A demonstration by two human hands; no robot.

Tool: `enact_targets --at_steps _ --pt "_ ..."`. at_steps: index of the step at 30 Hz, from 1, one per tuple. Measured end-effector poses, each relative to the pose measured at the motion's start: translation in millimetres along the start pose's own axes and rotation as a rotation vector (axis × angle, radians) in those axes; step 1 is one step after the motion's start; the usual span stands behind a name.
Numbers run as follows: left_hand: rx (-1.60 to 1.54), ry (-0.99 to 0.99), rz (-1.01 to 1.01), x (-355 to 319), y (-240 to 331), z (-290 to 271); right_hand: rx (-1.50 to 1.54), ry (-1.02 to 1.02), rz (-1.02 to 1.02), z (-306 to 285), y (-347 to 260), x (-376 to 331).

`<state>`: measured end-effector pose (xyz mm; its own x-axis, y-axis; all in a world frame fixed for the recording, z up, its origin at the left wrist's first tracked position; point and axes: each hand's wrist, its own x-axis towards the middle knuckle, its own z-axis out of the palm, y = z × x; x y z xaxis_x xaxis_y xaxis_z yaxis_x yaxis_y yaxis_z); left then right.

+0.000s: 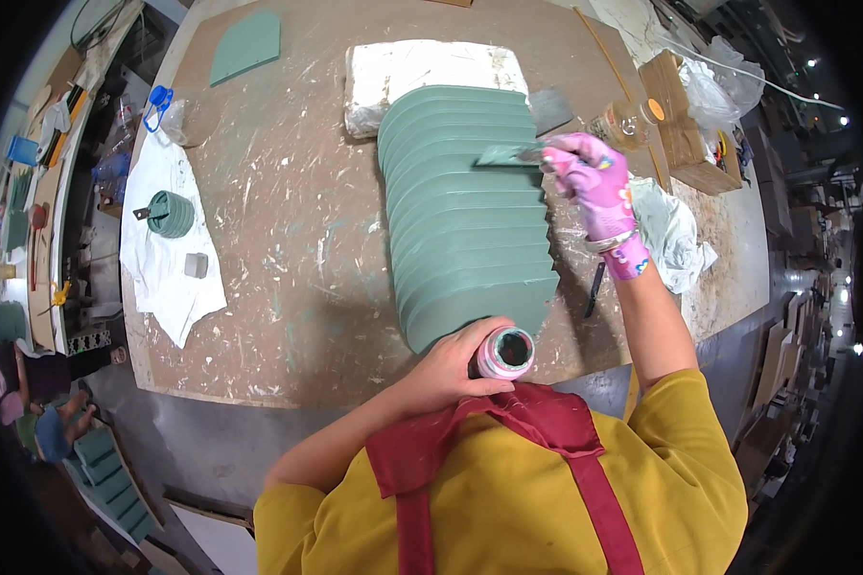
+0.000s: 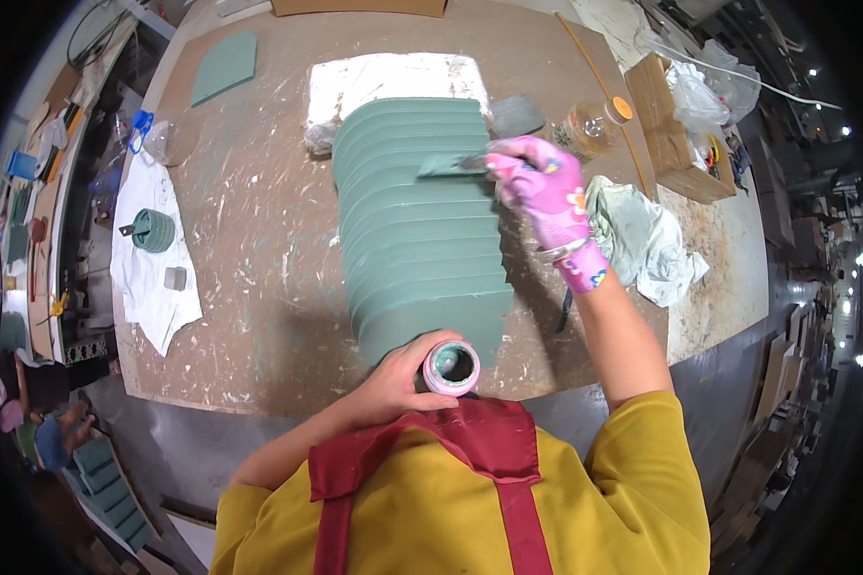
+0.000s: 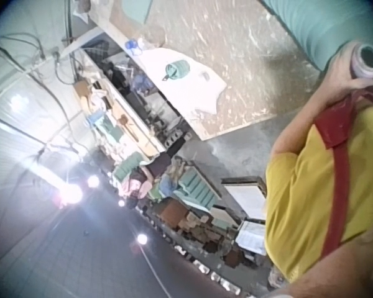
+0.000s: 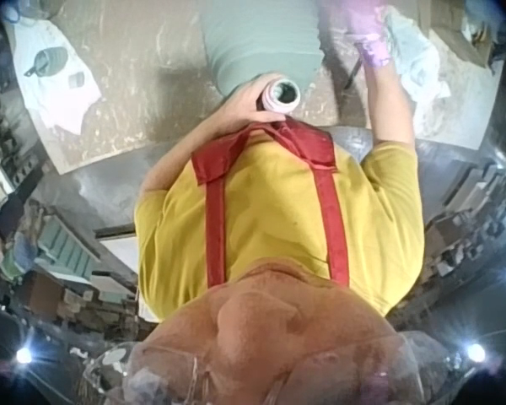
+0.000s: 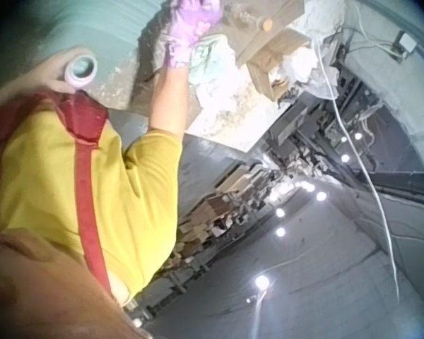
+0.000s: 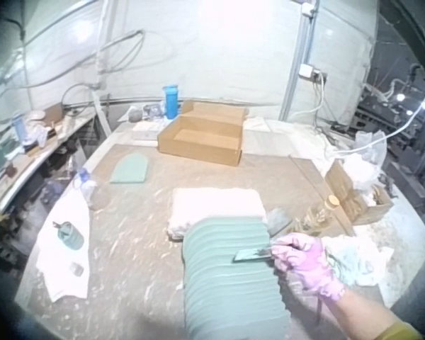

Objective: The person wipes a stack of green wooden panels with a cloth and applies putty to the edge of one panel using a small tool.

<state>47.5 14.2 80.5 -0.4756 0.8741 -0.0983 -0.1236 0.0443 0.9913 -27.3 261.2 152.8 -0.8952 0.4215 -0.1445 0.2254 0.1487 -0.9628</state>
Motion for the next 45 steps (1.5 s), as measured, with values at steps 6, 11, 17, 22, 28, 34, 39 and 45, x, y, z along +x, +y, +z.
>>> enact_targets --at_steps 6,11,17,22,28,34,39,45 --pt "0.011 -0.034 -0.054 2 4 0 0.117 0.112 0.001 -33 17 19" --pt "0.033 -0.036 -0.078 3 10 1 0.087 0.064 0.020 -21 24 23" --pt "0.040 -0.036 -0.092 4 12 1 0.109 0.039 -0.076 -18 31 34" --pt "0.027 -0.015 -0.079 4 11 1 0.163 0.111 0.009 -22 28 32" --pt "0.051 -0.010 -0.073 5 11 2 0.171 0.042 -0.071 -16 30 34" --pt "0.069 0.000 -0.076 4 10 4 0.196 0.003 -0.035 -15 29 30" --pt "0.075 -0.004 -0.035 4 9 2 0.133 0.090 -0.019 -22 27 31" --pt "0.028 -0.018 -0.014 5 8 2 0.145 0.001 -0.083 -21 34 34"
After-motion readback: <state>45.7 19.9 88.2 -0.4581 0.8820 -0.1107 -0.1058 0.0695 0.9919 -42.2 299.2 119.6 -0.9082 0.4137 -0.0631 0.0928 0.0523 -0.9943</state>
